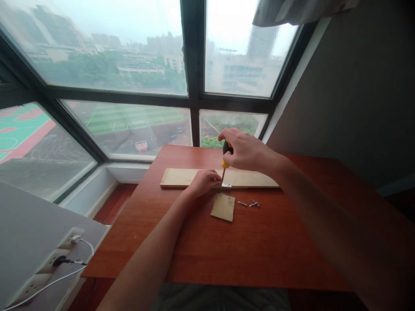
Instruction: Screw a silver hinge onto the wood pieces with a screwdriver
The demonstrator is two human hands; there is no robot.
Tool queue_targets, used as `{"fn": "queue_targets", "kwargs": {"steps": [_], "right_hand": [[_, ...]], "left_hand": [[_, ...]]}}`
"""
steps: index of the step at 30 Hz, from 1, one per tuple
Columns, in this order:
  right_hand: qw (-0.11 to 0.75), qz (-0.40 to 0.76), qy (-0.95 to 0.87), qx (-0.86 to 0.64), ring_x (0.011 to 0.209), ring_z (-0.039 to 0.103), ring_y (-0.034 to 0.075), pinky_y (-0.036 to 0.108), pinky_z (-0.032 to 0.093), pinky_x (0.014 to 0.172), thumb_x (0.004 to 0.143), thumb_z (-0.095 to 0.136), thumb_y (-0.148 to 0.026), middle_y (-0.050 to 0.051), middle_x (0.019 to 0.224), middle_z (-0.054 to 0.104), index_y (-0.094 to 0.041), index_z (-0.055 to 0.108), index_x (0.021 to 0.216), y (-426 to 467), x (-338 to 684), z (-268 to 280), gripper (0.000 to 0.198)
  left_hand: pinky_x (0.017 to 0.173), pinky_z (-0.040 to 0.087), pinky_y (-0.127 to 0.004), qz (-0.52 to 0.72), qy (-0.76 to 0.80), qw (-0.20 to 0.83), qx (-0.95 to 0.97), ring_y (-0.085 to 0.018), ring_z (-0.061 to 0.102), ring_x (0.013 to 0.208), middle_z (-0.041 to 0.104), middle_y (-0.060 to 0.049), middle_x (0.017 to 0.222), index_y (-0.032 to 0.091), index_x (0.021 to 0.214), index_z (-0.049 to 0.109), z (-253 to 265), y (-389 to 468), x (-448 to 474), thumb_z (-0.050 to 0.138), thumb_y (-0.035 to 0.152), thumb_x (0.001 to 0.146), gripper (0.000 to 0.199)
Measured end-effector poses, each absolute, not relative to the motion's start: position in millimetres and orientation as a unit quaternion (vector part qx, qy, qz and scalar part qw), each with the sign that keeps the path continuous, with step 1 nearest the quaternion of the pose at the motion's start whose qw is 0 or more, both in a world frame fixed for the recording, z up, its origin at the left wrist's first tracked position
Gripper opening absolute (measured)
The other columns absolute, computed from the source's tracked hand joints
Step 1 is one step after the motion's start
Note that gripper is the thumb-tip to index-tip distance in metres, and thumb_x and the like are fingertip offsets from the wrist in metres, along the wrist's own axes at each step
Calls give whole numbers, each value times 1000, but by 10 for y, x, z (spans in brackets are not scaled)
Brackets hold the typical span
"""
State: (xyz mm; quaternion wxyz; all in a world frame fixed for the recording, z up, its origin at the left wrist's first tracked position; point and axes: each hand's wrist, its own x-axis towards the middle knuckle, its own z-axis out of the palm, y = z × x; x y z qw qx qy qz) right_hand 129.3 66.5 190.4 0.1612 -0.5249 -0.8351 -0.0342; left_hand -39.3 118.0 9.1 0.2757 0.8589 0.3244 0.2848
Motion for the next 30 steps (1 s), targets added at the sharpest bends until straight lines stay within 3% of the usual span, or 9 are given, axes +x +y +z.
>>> {"fn": "queue_targets", "kwargs": {"steps": [6, 12, 18, 21, 25, 30], "right_hand": [[166, -42, -805, -568, 74, 58, 22, 33, 36, 61, 87, 50, -38, 9, 89, 66, -20, 57, 105, 673, 1267, 1895, 27], [204, 18, -841, -500, 90, 58, 21, 30, 40, 70, 77, 53, -20, 7, 110, 64, -20, 54, 108, 682, 1296, 1874, 31], [188, -12, -810, -555, 76, 56, 21, 32, 36, 63, 88, 50, -39, 8, 91, 65, -19, 56, 103, 695, 1307, 1869, 26], [193, 7, -830, -524, 76, 55, 20, 31, 37, 65, 87, 49, -30, 7, 91, 64, -20, 55, 101, 686, 1313, 1881, 19], [198, 6, -842, -502, 85, 55, 19, 29, 38, 67, 79, 50, -19, 8, 109, 62, -20, 53, 107, 652, 1306, 1880, 28], [173, -71, -804, -565, 75, 55, 21, 31, 34, 61, 89, 46, -39, 9, 93, 63, -19, 57, 101, 649, 1273, 1874, 25]], "left_hand": [[69, 45, -22, 283, 323, 276, 860, -13, 61, 69, 70, -2, 85, 19, 79, 73, 100, 1171, -381, 67, 19, 77, 7], [69, 45, -22, 283, 311, 263, 868, -13, 61, 70, 69, -2, 85, 20, 79, 73, 79, 1175, -364, 65, 17, 78, 9], [69, 45, -23, 275, 314, 251, 873, -13, 60, 69, 69, -3, 84, 19, 78, 72, 113, 1162, -359, 63, 16, 77, 9], [69, 46, -23, 269, 315, 252, 875, -13, 60, 70, 69, -3, 85, 18, 76, 71, 141, 1155, -353, 62, 15, 76, 10], [69, 46, -23, 268, 322, 255, 872, -13, 60, 70, 68, -2, 83, 19, 77, 71, 154, 1147, -342, 62, 12, 75, 12], [69, 45, -22, 269, 316, 255, 873, -13, 60, 69, 68, -2, 83, 18, 77, 71, 169, 1130, -338, 61, 10, 75, 13]]}}
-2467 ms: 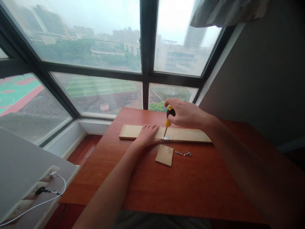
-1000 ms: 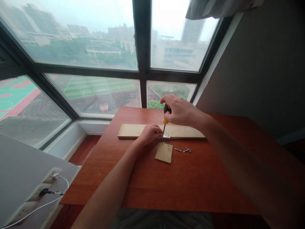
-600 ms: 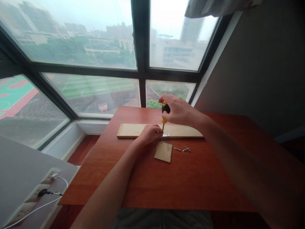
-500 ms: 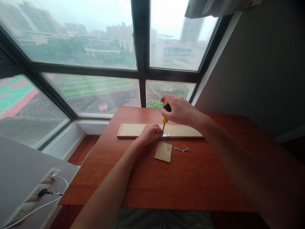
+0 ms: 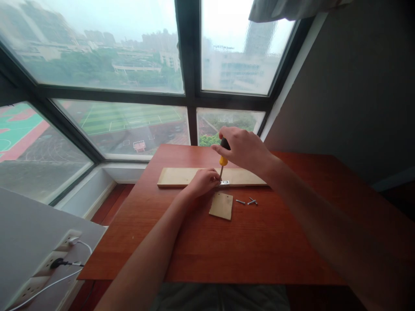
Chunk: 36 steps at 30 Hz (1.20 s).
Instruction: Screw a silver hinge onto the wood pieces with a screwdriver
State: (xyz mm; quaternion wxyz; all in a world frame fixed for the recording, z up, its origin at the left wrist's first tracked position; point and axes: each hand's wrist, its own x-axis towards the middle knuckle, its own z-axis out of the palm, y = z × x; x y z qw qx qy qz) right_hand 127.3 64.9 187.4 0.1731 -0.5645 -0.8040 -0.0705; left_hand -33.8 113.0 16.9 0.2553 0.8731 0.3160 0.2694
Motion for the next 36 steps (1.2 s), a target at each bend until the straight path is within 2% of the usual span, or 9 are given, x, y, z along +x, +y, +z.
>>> {"fn": "queue_targets", "kwargs": {"steps": [4, 7, 14, 18, 21, 25, 29, 33, 36], "right_hand": [[181, -59, -825, -532, 75, 55, 19, 31, 35, 63, 85, 46, -24, 8, 94, 63, -19, 58, 96, 676, 1298, 1886, 17], [201, -24, -848, -489, 84, 56, 19, 29, 38, 68, 76, 50, -16, 8, 104, 62, -18, 56, 104, 677, 1321, 1896, 29], [177, -59, -793, -580, 73, 56, 21, 31, 35, 60, 88, 48, -47, 7, 84, 64, -19, 59, 97, 692, 1294, 1903, 31], [179, -28, -817, -548, 75, 57, 19, 30, 38, 64, 81, 54, -25, 6, 86, 65, -19, 60, 95, 699, 1325, 1921, 17], [194, 14, -836, -512, 83, 57, 18, 29, 41, 70, 74, 55, -15, 6, 98, 65, -18, 60, 100, 679, 1351, 1934, 27], [188, -14, -814, -550, 83, 59, 21, 31, 41, 67, 84, 55, -34, 8, 99, 66, -19, 60, 106, 676, 1355, 1929, 27], [163, -55, -781, -601, 77, 59, 23, 32, 38, 63, 88, 51, -49, 8, 84, 66, -20, 64, 96, 709, 1375, 1922, 33], [200, 3, -830, -521, 80, 59, 19, 30, 41, 70, 84, 55, -28, 5, 90, 66, -20, 63, 98, 695, 1435, 1934, 19], [224, 50, -848, -478, 86, 59, 18, 28, 43, 73, 77, 56, -18, 5, 101, 66, -19, 59, 107, 666, 1456, 1937, 29]], "left_hand": [[68, 45, -22, 268, 319, 254, 873, -13, 60, 69, 68, -3, 83, 18, 78, 71, 178, 1121, -336, 62, 12, 76, 11], [69, 45, -23, 267, 323, 252, 872, -13, 60, 70, 68, -3, 83, 18, 78, 71, 163, 1121, -334, 61, 11, 76, 12], [69, 45, -23, 274, 320, 255, 870, -13, 60, 70, 68, -3, 84, 18, 78, 70, 115, 1135, -341, 62, 14, 77, 9], [69, 45, -23, 275, 322, 257, 869, -13, 60, 71, 68, -3, 84, 18, 78, 70, 132, 1130, -344, 63, 15, 77, 8], [69, 46, -23, 272, 322, 261, 869, -14, 61, 71, 68, -3, 85, 19, 79, 70, 145, 1123, -347, 63, 16, 78, 8], [70, 46, -24, 274, 320, 263, 868, -14, 61, 71, 68, -3, 86, 19, 80, 70, 133, 1125, -350, 62, 17, 79, 9], [69, 45, -23, 277, 318, 261, 868, -13, 61, 71, 68, -3, 86, 18, 80, 70, 112, 1135, -352, 63, 17, 78, 8], [69, 45, -23, 274, 318, 264, 869, -13, 61, 71, 68, -3, 85, 18, 80, 70, 127, 1131, -353, 62, 16, 77, 9], [69, 46, -23, 271, 319, 271, 867, -14, 61, 72, 67, -3, 86, 19, 79, 70, 144, 1123, -355, 62, 16, 77, 9]]}}
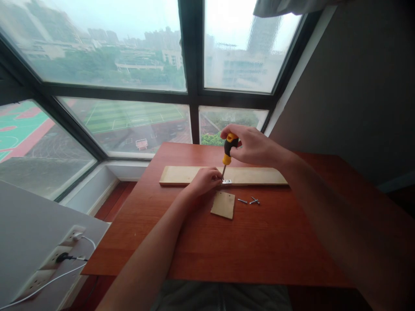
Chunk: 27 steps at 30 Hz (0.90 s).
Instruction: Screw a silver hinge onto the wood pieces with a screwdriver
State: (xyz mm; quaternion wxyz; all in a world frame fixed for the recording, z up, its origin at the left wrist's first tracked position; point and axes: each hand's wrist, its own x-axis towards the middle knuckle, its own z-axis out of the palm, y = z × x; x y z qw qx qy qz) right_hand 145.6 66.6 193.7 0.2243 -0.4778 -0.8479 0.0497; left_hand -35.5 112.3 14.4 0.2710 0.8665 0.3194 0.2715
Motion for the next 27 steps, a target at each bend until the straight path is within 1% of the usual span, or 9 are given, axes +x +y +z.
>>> {"fn": "queue_targets", "kwargs": {"steps": [2, 5, 6, 8, 10, 14, 17, 22, 27], "right_hand": [[224, 40, -838, -496, 86, 59, 19, 29, 43, 73, 80, 56, -23, 7, 101, 65, -19, 59, 106, 661, 1445, 1925, 27], [212, -6, -811, -545, 80, 58, 21, 31, 41, 69, 85, 55, -39, 7, 91, 66, -19, 60, 101, 674, 1408, 1894, 26], [210, -13, -807, -552, 78, 58, 21, 31, 41, 68, 85, 55, -40, 7, 88, 66, -19, 61, 99, 680, 1397, 1887, 27], [214, -10, -812, -543, 76, 58, 20, 31, 40, 67, 85, 55, -37, 5, 85, 66, -19, 62, 97, 682, 1390, 1886, 22], [222, 2, -827, -516, 76, 57, 18, 29, 40, 68, 83, 55, -29, 4, 87, 67, -20, 62, 97, 670, 1406, 1910, 18], [219, 39, -854, -470, 76, 56, 16, 28, 40, 67, 78, 55, -21, 2, 87, 65, -21, 62, 100, 622, 1506, 2008, 23], [219, 50, -851, -474, 72, 55, 15, 27, 39, 65, 76, 57, -22, 0, 82, 64, -21, 64, 96, 586, 1604, 2058, 22], [255, 40, -810, -526, 68, 55, 14, 26, 39, 62, 75, 60, -25, -1, 76, 63, -21, 66, 94, 541, 1714, 2024, 20], [352, 17, -745, -566, 62, 55, 14, 27, 41, 60, 79, 63, -34, 0, 71, 62, -20, 66, 91, 556, 1810, 1926, 19]], "left_hand": [[69, 46, -23, 272, 321, 274, 865, -14, 60, 71, 67, -3, 85, 19, 80, 71, 143, 1121, -355, 62, 16, 77, 10], [69, 46, -24, 275, 320, 275, 864, -14, 60, 71, 67, -3, 86, 19, 81, 71, 124, 1127, -354, 62, 17, 77, 10], [70, 46, -24, 275, 319, 275, 864, -14, 60, 71, 67, -3, 85, 19, 81, 71, 117, 1130, -354, 62, 17, 78, 10], [69, 45, -24, 275, 319, 274, 865, -13, 60, 71, 67, -3, 84, 19, 80, 70, 107, 1135, -354, 62, 16, 78, 9], [68, 45, -23, 276, 317, 275, 865, -13, 59, 70, 67, -3, 83, 18, 79, 69, 108, 1137, -355, 63, 16, 78, 7], [67, 45, -24, 290, 317, 286, 857, -13, 59, 70, 66, -3, 85, 18, 79, 69, 143, 1131, -357, 64, 18, 80, 5], [67, 45, -24, 296, 313, 300, 851, -13, 59, 70, 66, -3, 85, 17, 81, 69, 168, 1126, -351, 64, 19, 81, 6], [67, 45, -24, 295, 314, 295, 853, -13, 59, 71, 66, -3, 84, 17, 84, 69, 159, 1129, -332, 64, 19, 82, 6], [64, 44, -24, 283, 327, 295, 852, -14, 59, 69, 67, -3, 79, 16, 84, 68, 131, 1134, -333, 63, 20, 82, 6]]}}
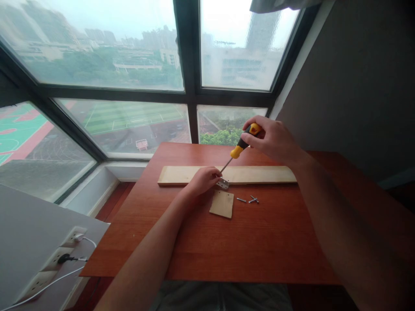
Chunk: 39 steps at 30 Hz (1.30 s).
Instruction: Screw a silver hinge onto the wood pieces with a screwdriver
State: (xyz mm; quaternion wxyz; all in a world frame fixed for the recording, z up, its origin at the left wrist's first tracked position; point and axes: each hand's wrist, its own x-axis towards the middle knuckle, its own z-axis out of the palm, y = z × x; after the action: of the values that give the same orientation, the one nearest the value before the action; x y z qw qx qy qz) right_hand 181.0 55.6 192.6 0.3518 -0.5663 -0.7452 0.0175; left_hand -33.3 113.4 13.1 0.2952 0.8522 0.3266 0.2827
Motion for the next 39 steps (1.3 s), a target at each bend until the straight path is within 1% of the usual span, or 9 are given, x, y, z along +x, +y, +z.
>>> {"fn": "queue_targets", "kwargs": {"steps": [5, 10, 14, 19, 22, 29, 34, 37, 39], "right_hand": [[485, 104, -657, -568, 57, 59, 13, 26, 46, 54, 81, 65, -43, 0, 74, 64, -20, 64, 91, 603, 2048, 1633, 26], [652, 270, -449, -548, 55, 57, 9, 21, 50, 49, 74, 72, -49, -3, 74, 61, -19, 62, 86, 539, 2323, 988, 33], [728, 398, -234, -506, 51, 55, 7, 16, 50, 46, 64, 81, -40, -5, 64, 60, -18, 59, 79, 414, 2474, 480, 34], [752, 437, -169, -463, 45, 50, 4, 13, 43, 39, 62, 81, -36, -8, 61, 57, -20, 51, 73, 342, 2551, 242, 36], [756, 476, -148, -426, 44, 47, 4, 13, 38, 36, 65, 76, -39, -8, 62, 54, -21, 49, 73, 346, 2575, 259, 33], [752, 516, -133, -388, 48, 48, 6, 18, 46, 42, 69, 67, -43, -7, 61, 52, -22, 47, 70, 310, 2598, 319, 28], [745, 499, -132, -423, 45, 47, 6, 17, 43, 39, 68, 68, -44, -6, 58, 51, -21, 47, 67, 327, 2584, 274, 31], [757, 451, -131, -455, 44, 45, 6, 15, 37, 35, 67, 71, -44, -7, 58, 52, -21, 48, 68, 359, 2549, 230, 32], [765, 408, -130, -480, 45, 47, 6, 15, 38, 36, 66, 73, -45, -8, 58, 52, -21, 49, 71, 375, 2513, 204, 34]], "left_hand": [[65, 44, -24, 297, 336, 318, 835, -14, 59, 68, 68, -3, 78, 16, 85, 66, 131, 1130, -338, 62, 22, 83, 8], [65, 44, -24, 318, 348, 325, 820, -14, 60, 68, 69, -2, 79, 17, 86, 66, 151, 1130, -347, 60, 26, 85, 11], [69, 46, -26, 334, 360, 362, 793, -16, 63, 74, 71, -3, 82, 16, 87, 66, 184, 1104, -331, 63, 28, 83, 13], [75, 50, -30, 343, 319, 476, 745, -18, 67, 81, 71, -6, 85, 15, 88, 65, 233, 1038, -260, 65, 32, 82, 18], [75, 51, -30, 353, 313, 502, 725, -19, 67, 81, 70, -6, 84, 15, 87, 65, 249, 1021, -232, 67, 33, 80, 20], [68, 51, -28, 382, 338, 493, 705, -16, 66, 75, 71, -6, 83, 15, 88, 62, 220, 1033, -229, 66, 33, 81, 20], [70, 54, -30, 351, 315, 506, 722, -18, 68, 76, 71, -6, 80, 15, 85, 60, 201, 986, -203, 64, 31, 82, 16], [65, 54, -28, 309, 304, 521, 736, -17, 68, 73, 69, -5, 80, 16, 85, 61, 208, 937, -169, 64, 32, 82, 17], [63, 54, -26, 296, 302, 522, 740, -16, 67, 71, 69, -4, 79, 16, 85, 61, 219, 910, -149, 64, 30, 82, 15]]}}
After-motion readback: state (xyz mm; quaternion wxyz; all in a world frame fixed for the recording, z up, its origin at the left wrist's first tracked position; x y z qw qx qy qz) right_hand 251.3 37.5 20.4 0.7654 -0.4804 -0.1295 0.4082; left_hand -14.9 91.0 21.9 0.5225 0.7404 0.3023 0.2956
